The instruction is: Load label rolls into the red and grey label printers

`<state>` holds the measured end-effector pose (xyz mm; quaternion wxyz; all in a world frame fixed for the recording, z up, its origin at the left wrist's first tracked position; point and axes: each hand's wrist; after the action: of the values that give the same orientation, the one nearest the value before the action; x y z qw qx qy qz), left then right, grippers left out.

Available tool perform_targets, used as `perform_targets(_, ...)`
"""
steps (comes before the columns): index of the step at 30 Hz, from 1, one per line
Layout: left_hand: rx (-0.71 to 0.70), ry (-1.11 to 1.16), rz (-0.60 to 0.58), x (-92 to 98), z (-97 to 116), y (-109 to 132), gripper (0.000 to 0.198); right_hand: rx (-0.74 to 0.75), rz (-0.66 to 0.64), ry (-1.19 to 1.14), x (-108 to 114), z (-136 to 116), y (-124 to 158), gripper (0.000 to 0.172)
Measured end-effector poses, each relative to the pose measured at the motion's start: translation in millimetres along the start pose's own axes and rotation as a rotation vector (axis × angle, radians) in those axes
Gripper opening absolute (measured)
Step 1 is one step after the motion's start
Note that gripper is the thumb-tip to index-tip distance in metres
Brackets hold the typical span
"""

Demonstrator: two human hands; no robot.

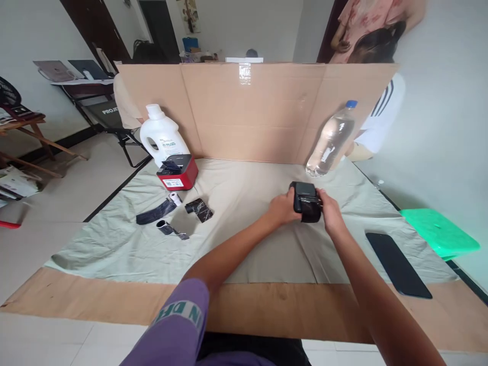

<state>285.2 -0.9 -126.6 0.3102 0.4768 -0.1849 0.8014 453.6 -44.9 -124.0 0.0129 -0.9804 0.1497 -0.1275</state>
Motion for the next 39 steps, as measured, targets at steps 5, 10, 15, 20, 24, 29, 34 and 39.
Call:
perform_targets(5,-0.035,0.073,-0.049,-35.1,47,-91,0.095,-0.068,0.212,0.048,71,25,-50,0.055)
perform_targets(10,0.017,0.059,-0.105,-53.6,62,-128,0.096,-0.106,0.225,0.045,95,48,-75,0.056)
perform_targets(15,0.027,0.051,-0.074,-61.7,67,-139,0.089,-0.098,0.236,0.031,101,61,-80,0.062)
perform_targets(20,0.012,0.067,-0.049,-69.6,63,-150,0.090,-0.074,0.260,0.070,98,70,-83,0.065)
perform_targets(24,-0.014,0.066,-0.119,-65.7,52,-144,0.094,-0.143,0.252,0.248,103,60,-81,0.067)
perform_targets(29,-0.066,-0.090,-0.141,-23.6,13,-89,0.080,-0.068,0.303,0.501,101,18,-76,0.067)
perform_targets(34,0.042,-0.087,0.166,86.0,-88,31,0.056,0.182,0.112,0.647,44,-21,-58,0.063)
perform_targets(39,0.424,0.224,0.721,208.9,-227,140,0.035,0.376,-0.360,0.472,-103,-45,-35,0.048)
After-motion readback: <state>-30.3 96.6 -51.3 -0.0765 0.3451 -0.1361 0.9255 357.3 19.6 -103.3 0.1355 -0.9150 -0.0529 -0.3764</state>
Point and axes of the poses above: each hand's wrist, its own y-axis away from the middle knuckle, its own x-axis out of the back of the hand, z = x × y, and after that the axes turned 15 degrees about -z, right-handed
